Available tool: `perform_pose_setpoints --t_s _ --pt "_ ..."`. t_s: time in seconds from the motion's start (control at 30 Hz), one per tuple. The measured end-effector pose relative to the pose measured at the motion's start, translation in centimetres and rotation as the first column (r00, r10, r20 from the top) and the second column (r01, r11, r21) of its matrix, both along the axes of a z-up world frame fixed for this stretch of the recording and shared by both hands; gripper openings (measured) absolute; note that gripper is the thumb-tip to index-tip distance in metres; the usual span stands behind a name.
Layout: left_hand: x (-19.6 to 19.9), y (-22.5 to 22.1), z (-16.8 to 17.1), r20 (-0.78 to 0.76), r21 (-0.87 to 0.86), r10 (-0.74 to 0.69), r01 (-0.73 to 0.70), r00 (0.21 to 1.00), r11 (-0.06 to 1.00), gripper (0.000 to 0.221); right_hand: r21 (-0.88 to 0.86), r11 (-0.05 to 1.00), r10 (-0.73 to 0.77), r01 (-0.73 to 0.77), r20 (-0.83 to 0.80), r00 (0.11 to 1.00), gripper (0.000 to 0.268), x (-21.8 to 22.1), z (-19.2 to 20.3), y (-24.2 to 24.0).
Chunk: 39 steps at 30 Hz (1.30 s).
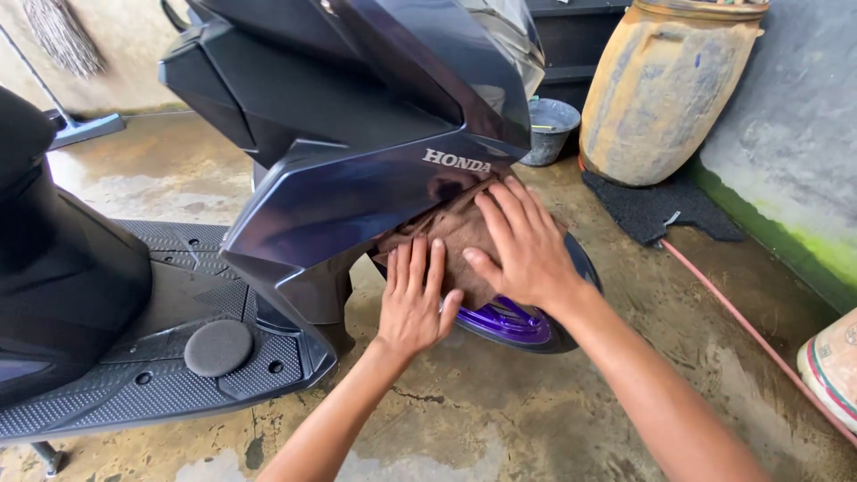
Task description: The person wipes the front side panel and wheel area of a dark-colored scooter using a brown cloth. They move the cloth over the bodywork and around the purple front wheel, then proceed to wipe the front headlight and windshield area.
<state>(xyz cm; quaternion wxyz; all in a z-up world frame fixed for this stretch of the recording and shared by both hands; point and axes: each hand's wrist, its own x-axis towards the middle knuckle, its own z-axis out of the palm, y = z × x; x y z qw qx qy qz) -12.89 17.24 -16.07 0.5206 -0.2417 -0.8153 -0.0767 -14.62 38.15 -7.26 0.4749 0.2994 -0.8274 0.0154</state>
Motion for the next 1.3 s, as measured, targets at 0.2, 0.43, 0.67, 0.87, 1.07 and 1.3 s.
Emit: perform_pose_setpoints --t_s 0.2,0.43,0.67,0.87,1.07,1.3 --pt "-0.8 7.8 6.9 -0.106 0.1 -0.191 0.202 0.976 0.974 0.061 -0.348 0.936 0.169 0.053 0.576 0.8 0.075 0.7 -0.9 6.6" --pt "1.2 13.9 3.4 0.031 -0.231 -0.218 0.22 0.975 0.948 0.057 -0.344 0.923 0.094 0.175 0.639 0.764 0.064 2.9 -9.4 14.5" --pt "0.9 3.5 3.2 0.135 -0.263 0.037 -0.001 0.99 0.965 0.067 -0.12 0.989 0.1 -0.083 0.14 0.985 0.072 0.5 -2.6 5.0" --pt "-0.4 -1.9 -0.8 0.062 -0.192 0.138 -0.124 0.988 0.974 0.07 -0.018 0.999 -0.049 0.047 -0.113 0.992 0.079 0.8 -1.8 -2.4" --pt "-0.9 4.3 3.1 -0.067 -0.18 -0.109 0.096 0.992 0.979 0.061 -0.155 0.984 0.092 -0.089 0.011 0.996 0.081 -0.1 -3.3 4.8" --pt "-0.8 14.1 3.9 -0.047 -0.274 -0.291 0.268 0.956 0.924 0.062 -0.421 0.907 0.225 -0.02 0.443 0.868 0.066 1.3 -10.5 14.5"
